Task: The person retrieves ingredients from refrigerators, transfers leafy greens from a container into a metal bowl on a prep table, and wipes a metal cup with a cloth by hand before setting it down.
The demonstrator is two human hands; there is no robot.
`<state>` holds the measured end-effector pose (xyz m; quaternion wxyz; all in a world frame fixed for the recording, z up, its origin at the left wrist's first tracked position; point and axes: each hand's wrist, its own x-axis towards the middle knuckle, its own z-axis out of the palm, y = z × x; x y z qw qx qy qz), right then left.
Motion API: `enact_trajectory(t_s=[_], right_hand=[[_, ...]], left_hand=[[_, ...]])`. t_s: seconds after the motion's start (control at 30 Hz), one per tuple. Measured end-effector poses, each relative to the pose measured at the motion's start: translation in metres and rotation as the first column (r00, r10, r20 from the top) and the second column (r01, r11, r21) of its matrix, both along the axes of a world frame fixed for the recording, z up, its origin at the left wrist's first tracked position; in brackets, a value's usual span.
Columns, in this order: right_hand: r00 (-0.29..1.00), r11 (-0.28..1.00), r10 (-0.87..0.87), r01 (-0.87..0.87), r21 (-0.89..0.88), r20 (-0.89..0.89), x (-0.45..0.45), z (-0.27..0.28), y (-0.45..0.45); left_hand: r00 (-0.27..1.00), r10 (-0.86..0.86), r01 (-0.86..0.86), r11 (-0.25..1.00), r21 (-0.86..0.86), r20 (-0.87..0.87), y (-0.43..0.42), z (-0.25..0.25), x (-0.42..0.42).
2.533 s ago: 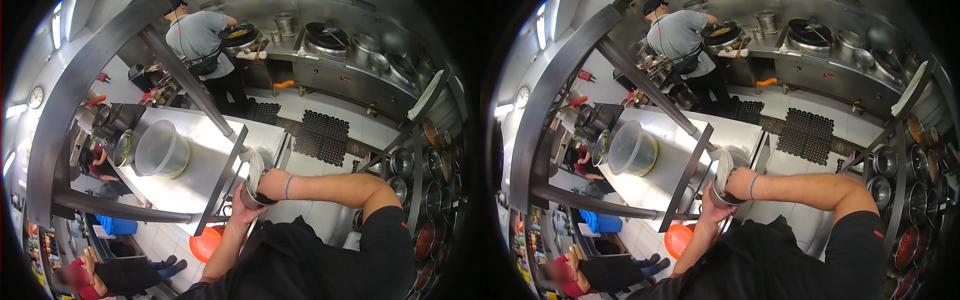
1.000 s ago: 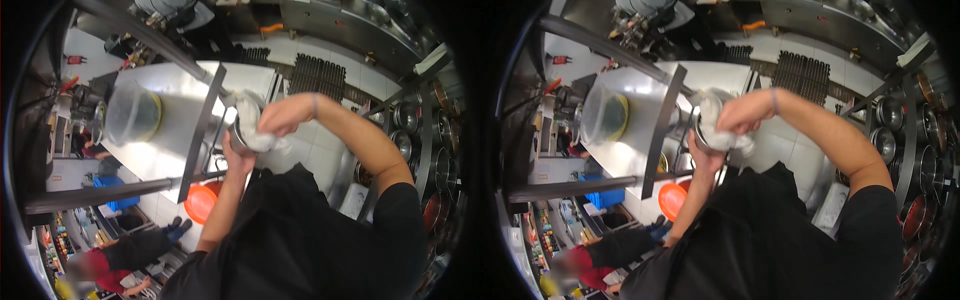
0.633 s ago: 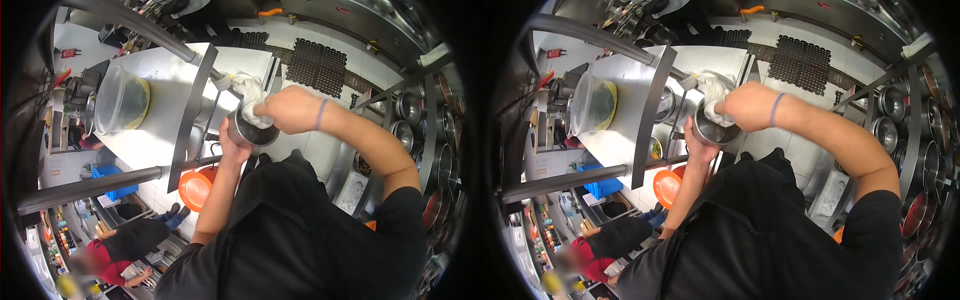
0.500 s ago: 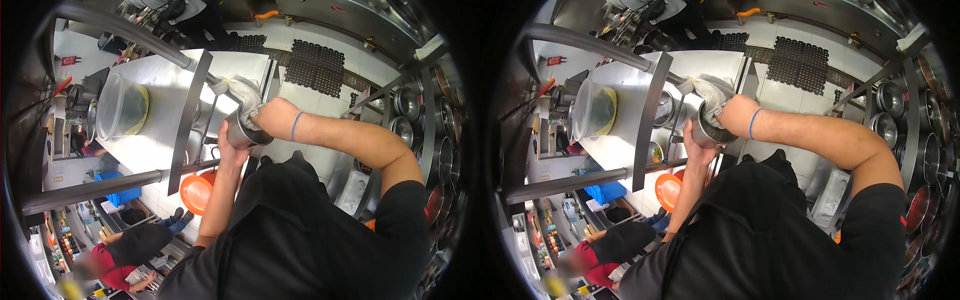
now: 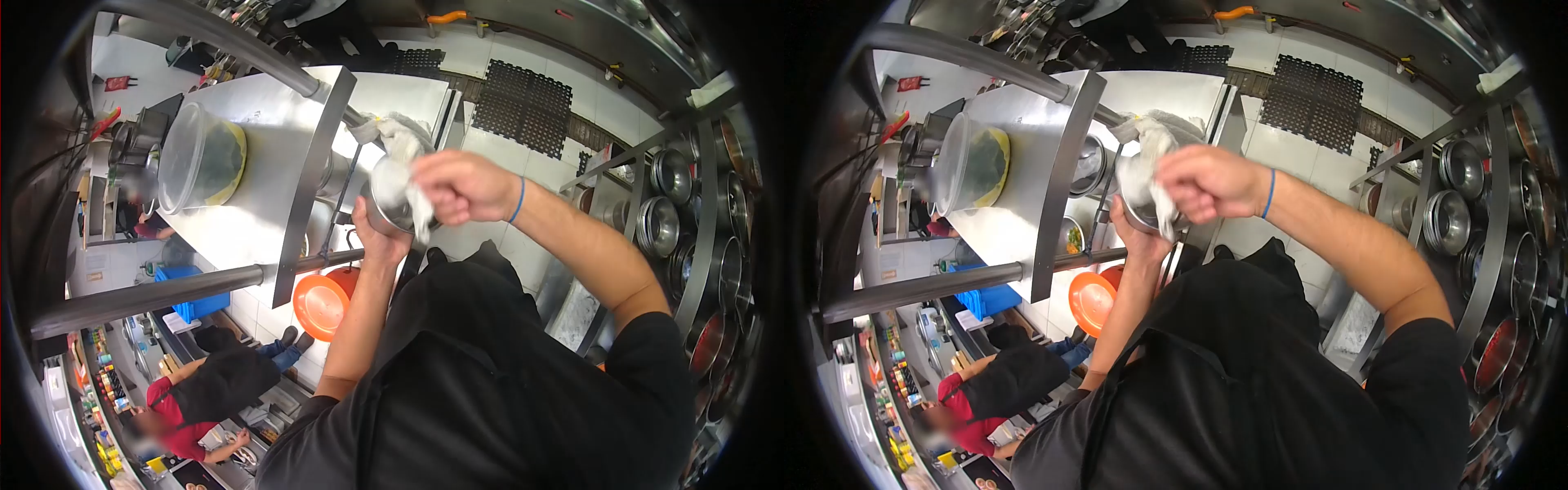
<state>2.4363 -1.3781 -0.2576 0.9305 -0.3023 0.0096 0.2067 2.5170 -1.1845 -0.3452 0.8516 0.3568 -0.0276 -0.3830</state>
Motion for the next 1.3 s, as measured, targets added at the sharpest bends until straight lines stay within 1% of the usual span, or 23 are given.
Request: enact_trajectory(t_s=[0.07,0.1,0.13,0.23,0.27,0.33,0.37,0.4,0.47,0.53,0.63,0.7,0.77,0.87,0.9,0.97,1.0,1.03,1.07,1.1,1.17,1.23,1.3], right_hand=[[0.949,0.944,-0.314,0.311,0.109,0.015,0.004,0.007,-0.018],[0.909,0.919,-0.39,0.393,0.008,0.15,0.005,0.015,-0.035],[0.892,0.882,-0.418,0.444,-0.159,0.172,-0.004,0.035,-0.051],[0.924,0.7,-0.316,0.38,-0.605,0.215,-0.024,0.063,-0.066],[0.931,0.609,-0.208,0.362,-0.705,0.299,-0.026,0.063,-0.06],[0.909,0.377,0.037,0.372,-0.848,0.415,-0.028,0.061,-0.043],[0.772,0.119,0.225,0.583,-0.803,0.594,-0.023,0.05,-0.031],[0.787,-0.058,0.301,0.579,-0.813,0.539,-0.022,0.053,-0.011],[0.889,-0.352,0.328,0.428,-0.832,0.319,-0.01,0.023,0.019],[0.894,-0.378,0.23,0.447,-0.811,0.386,0.009,0.001,0.039],[0.902,-0.237,0.386,0.299,-0.924,0.193,0.031,-0.002,0.036],[0.894,-0.037,0.312,0.351,-0.936,0.323,0.047,-0.04,0.029],[0.854,0.294,0.215,0.405,-0.866,0.473,0.05,-0.038,0.024],[0.971,0.518,0.241,-0.115,-0.847,0.015,0.048,-0.004,0.023],[0.929,0.434,0.37,-0.151,-0.888,0.022,0.055,-0.003,0.021],[0.823,0.265,0.568,-0.193,-0.945,-0.009,0.061,-0.005,0.009],[0.733,0.166,0.678,-0.083,-0.983,0.053,0.064,-0.005,0.005],[0.68,0.154,0.729,-0.042,-0.987,0.085,0.066,-0.005,0.0],[0.627,0.146,0.771,-0.005,-0.989,0.111,0.067,-0.006,-0.006],[0.572,0.138,0.809,0.036,-0.99,0.134,0.068,-0.007,-0.014],[0.578,0.177,0.809,-0.062,-0.982,0.11,0.064,0.01,-0.03],[0.634,0.236,0.772,-0.233,-0.944,0.036,0.05,0.051,-0.053],[0.77,0.258,0.625,-0.046,-0.965,0.13,0.033,0.072,-0.076]], left_hand=[[0.997,-0.016,0.018,0.999,0.032,-0.07,0.008,-0.02,-0.003],[0.995,-0.066,0.067,0.998,0.012,-0.081,0.014,-0.025,-0.006],[0.985,-0.094,0.088,0.995,-0.052,-0.144,0.018,-0.027,-0.008],[0.96,-0.077,0.037,0.988,-0.15,-0.27,0.021,-0.028,-0.002],[0.964,-0.076,0.045,0.991,-0.125,-0.255,0.016,-0.025,0.002],[0.976,-0.034,0.026,0.999,-0.041,-0.216,0.007,-0.015,0.001],[0.98,-0.019,0.019,1.0,-0.001,-0.196,0.001,-0.009,-0.002],[0.99,-0.048,0.047,0.999,-0.007,-0.133,-0.003,-0.002,-0.006],[0.987,-0.081,0.084,0.996,0.011,-0.138,-0.006,0.005,-0.012],[0.973,-0.082,0.09,0.996,0.025,-0.218,-0.009,0.009,-0.013],[0.967,-0.154,0.183,0.974,0.135,-0.204,-0.003,-0.01,-0.005],[0.971,-0.127,0.164,0.971,0.175,-0.204,-0.002,-0.005,-0.007],[0.976,-0.12,0.144,0.981,0.131,-0.182,0.0,-0.006,0.001],[0.976,-0.173,0.179,0.983,0.035,-0.133,0.0,-0.02,0.017],[0.967,-0.221,0.223,0.975,0.003,-0.124,0.0,-0.016,0.02],[0.985,-0.102,0.113,0.991,0.076,-0.137,-0.003,-0.011,0.016],[0.987,-0.09,0.104,0.99,0.097,-0.136,-0.002,-0.012,0.018],[0.986,-0.087,0.105,0.987,0.121,-0.144,-0.001,-0.016,0.017],[0.943,-0.236,0.232,0.972,-0.045,-0.235,0.004,-0.035,0.021],[0.975,-0.191,0.194,0.981,0.02,-0.115,0.0,-0.004,0.009],[0.988,-0.02,0.025,0.999,0.03,-0.154,-0.005,-0.005,0.003],[0.968,-0.113,0.082,0.986,-0.144,-0.224,0.015,-0.027,0.024],[0.971,-0.075,0.055,0.994,-0.092,-0.228,0.018,-0.014,0.025]])
